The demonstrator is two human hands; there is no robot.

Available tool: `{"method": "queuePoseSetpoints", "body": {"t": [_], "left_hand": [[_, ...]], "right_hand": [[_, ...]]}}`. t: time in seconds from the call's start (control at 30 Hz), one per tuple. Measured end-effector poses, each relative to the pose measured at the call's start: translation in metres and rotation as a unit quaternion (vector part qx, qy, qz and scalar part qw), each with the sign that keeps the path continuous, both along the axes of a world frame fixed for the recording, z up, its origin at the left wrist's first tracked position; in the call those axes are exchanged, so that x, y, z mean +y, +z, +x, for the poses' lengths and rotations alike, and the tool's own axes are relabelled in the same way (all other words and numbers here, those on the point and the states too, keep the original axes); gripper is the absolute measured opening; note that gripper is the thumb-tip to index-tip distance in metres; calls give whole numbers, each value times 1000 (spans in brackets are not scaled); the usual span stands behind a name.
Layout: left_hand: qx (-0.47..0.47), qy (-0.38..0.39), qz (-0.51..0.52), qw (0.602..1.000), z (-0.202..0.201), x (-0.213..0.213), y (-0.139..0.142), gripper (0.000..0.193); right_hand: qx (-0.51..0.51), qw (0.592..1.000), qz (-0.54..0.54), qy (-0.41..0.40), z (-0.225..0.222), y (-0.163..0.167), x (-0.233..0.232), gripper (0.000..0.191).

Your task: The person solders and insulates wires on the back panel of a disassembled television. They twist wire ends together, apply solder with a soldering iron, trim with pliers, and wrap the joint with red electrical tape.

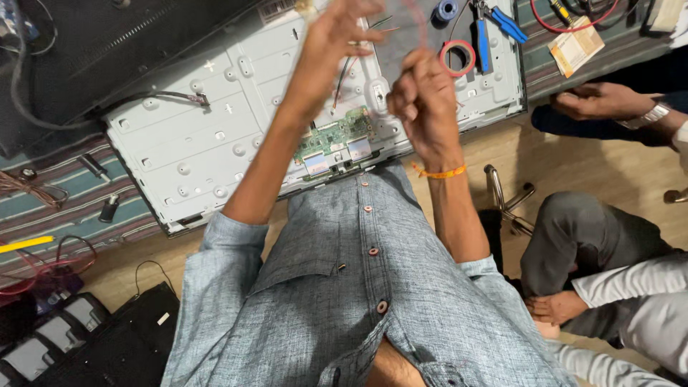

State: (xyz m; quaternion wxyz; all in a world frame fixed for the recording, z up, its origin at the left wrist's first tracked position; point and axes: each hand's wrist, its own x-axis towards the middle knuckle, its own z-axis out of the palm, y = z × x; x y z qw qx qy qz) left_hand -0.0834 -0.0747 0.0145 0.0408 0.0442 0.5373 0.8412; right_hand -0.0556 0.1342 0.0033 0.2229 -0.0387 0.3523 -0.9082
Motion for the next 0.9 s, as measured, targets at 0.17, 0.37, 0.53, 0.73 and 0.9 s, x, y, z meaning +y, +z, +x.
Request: {"method": "queuePoseSetpoints", "body": {"t": [0.17,0.37,0.53,0.73,0.9], "left_hand": [[83,-103,-327,936,42,31,17,20],[25,-90,-371,924,71,47,19,24],[-58,-93,-44,993,66,103,0,34],[-146,2,291,945,37,77,-22,32],[-105,71,299,946,26,52,-25,31]], "right_hand": [[23,991,-64,-116,-28,6,44,15],[45,971,-102,-213,-28,21,77,26],[212,928,130,-277,5,31,27,20],[200,873,332,-296,56,17,-2,23],[111,919,252,-281,65,-13,6,22]]}}
